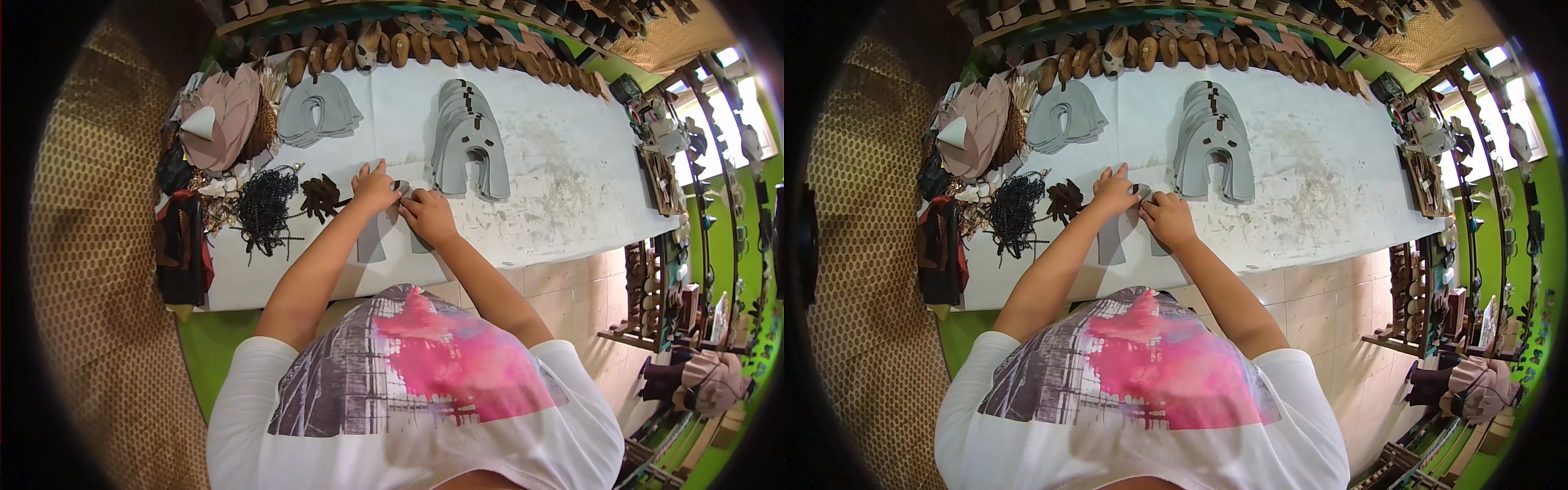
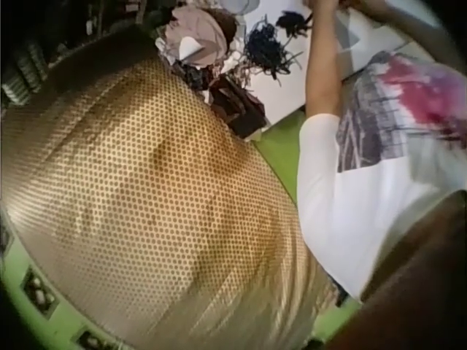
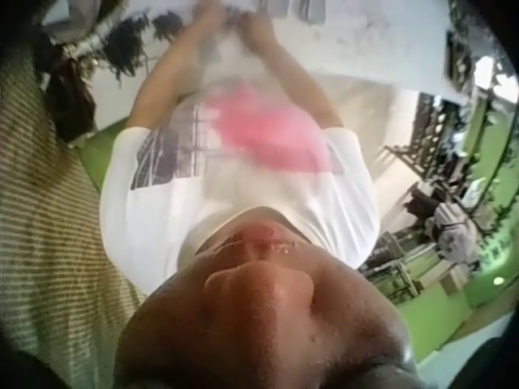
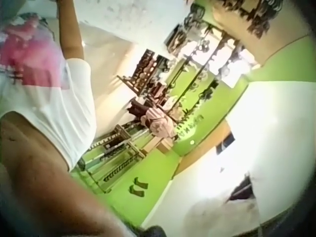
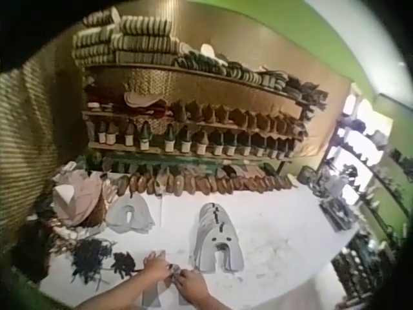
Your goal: Manually arranging and attaching black string-like components onto grey shoe uppers.
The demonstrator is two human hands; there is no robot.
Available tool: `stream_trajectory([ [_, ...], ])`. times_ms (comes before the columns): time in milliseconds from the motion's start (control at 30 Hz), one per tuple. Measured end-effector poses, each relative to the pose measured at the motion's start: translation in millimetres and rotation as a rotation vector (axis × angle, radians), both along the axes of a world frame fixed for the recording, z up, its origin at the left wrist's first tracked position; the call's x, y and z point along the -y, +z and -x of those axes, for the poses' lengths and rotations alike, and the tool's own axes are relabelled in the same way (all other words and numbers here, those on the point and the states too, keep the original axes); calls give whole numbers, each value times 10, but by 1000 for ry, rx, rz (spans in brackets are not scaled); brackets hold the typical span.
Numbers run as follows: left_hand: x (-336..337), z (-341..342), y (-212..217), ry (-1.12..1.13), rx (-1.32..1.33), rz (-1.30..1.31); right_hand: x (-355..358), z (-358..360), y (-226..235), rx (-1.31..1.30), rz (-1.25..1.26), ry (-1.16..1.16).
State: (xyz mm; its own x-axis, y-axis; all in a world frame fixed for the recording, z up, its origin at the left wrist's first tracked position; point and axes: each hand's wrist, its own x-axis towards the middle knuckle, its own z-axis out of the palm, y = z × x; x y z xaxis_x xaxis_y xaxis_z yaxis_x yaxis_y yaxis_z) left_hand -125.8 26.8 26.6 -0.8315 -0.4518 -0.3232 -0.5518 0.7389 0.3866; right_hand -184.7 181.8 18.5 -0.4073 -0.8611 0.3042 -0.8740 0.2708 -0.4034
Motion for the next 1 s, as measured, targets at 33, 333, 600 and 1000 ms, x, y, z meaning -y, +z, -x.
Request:
stream_trajectory([
  [33, -6, 7, 6, 28, 25, -13, 3, -9, 15, 2, -30, 2],
  [333, -38, -117, 104, 20, 135, -142, -51, -137, -14, -102, -63, -109],
  [600, -201, -418, -4, -134, 134, -183, -174, -93, -62, 72, 46, -85],
  [1000, -90, -182, 100, -156, -4, 12, -159, -103, -119, 46, 179, -143],
])
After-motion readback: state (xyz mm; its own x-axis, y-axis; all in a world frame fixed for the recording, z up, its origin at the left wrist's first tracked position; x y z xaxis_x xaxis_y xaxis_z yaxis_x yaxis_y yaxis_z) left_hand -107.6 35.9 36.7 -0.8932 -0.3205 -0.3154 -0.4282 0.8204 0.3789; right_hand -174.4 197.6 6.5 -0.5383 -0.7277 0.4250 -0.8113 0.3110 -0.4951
